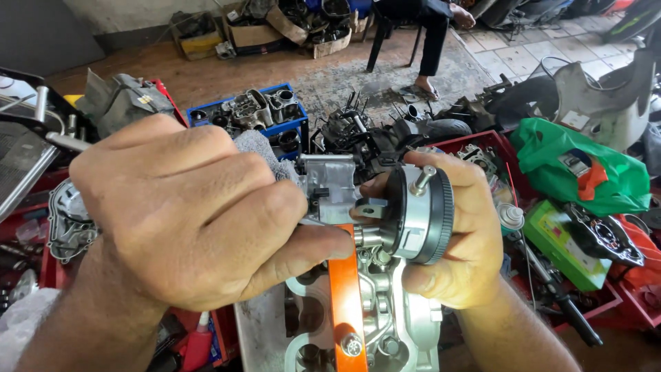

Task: The person assembles a mechanical component, likely a carburetor, by attaching a circular part with a black ring to a silver and orange body. They use a wrench to tighten a bolt on the assembly and then use a cloth to wipe the part.

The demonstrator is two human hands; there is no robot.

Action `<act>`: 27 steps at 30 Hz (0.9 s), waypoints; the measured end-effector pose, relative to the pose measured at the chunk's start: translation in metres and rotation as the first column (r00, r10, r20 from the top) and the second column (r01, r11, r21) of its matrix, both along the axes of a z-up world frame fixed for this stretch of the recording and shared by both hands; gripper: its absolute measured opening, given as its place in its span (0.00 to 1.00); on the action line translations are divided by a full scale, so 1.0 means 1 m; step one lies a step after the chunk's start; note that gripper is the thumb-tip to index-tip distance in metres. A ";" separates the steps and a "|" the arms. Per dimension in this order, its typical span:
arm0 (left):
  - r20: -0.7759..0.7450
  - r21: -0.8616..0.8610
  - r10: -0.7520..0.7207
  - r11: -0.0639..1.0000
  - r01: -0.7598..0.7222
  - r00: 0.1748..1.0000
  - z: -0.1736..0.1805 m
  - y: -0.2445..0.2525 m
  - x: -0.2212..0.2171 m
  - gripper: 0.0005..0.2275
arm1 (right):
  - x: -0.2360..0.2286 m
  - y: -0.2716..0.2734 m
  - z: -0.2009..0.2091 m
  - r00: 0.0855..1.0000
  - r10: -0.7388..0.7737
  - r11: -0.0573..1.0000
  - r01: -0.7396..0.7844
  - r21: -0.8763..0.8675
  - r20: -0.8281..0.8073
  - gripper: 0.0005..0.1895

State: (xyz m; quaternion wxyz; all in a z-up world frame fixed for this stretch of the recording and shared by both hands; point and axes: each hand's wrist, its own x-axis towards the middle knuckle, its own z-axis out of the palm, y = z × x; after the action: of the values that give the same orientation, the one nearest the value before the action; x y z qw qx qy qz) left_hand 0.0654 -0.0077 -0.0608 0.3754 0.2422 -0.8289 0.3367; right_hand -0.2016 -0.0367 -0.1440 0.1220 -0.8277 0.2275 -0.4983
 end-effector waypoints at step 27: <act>-0.005 0.058 0.049 0.997 -0.049 0.999 0.004 0.006 0.000 0.27 | 0.009 0.043 -0.002 0.858 0.066 0.868 -0.300 0.395 0.509 0.33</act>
State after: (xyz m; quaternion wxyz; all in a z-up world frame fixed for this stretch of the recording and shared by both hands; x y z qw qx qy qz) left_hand 0.0658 -0.0018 -0.0565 0.3626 0.2742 -0.8308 0.3210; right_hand -0.1925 0.0064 -0.1462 0.4153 -0.6434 0.2196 -0.6044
